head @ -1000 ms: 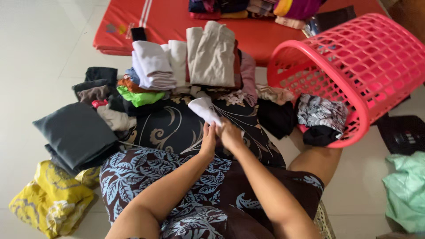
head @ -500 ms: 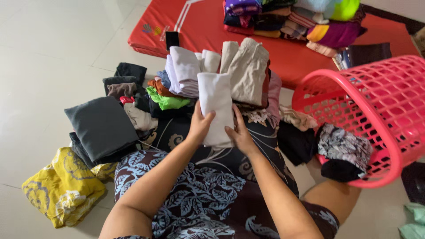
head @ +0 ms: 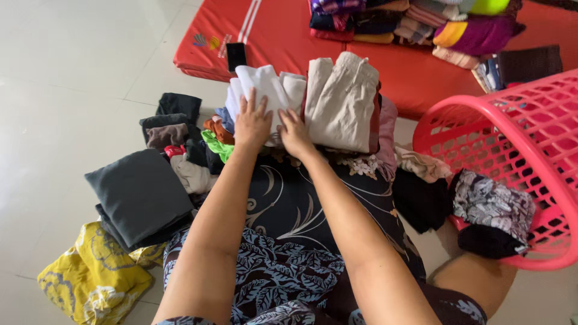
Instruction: The person folds multiple garments one by one, including a red shirt, white shorts, beige shorts, white underwear, and black shorts. Each item is smoothed, folded into a compact rectangle, and placed on a growing stack.
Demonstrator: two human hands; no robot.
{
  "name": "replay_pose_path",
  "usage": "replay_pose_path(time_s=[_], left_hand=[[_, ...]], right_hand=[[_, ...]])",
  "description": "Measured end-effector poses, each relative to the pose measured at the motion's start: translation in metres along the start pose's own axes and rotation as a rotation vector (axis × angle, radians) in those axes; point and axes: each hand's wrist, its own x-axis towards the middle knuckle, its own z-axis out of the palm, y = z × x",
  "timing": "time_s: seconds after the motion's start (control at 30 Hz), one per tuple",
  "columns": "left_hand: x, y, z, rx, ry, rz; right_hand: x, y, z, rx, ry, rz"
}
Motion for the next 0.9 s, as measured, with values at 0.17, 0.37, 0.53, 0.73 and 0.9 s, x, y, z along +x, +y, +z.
replay_pose_path(time_s=[0.17, 0.37, 0.53, 0.73, 0.9], left_hand=[[-0.011, -0.009, 0.009, 0.036, 0.034, 0.055], [-0.037, 0.055, -0.013, 0.249, 0.143, 0.263], [-0.078, 0.149, 0.042, 0.11, -0.044, 0.657], [-0.102, 0.263, 0.15, -0.137, -0.098, 0.789], [-0.104, 0.338, 0.225, -0.155, -0.381, 0.721]], right_hand=[[-0.021, -0.015, 0.0, 0.088, 0.141, -0.119], [-0.078, -0.054, -0.054, 0.338, 0.343, -0.102], [-0.151, -0.013, -0.111, 0.366, 0.647, 0.07], [-0.217, 0.106, -0.201, -0.062, 0.718, 0.274], [-0.248, 0.202, -0.261, -0.355, 0.547, 0.455]])
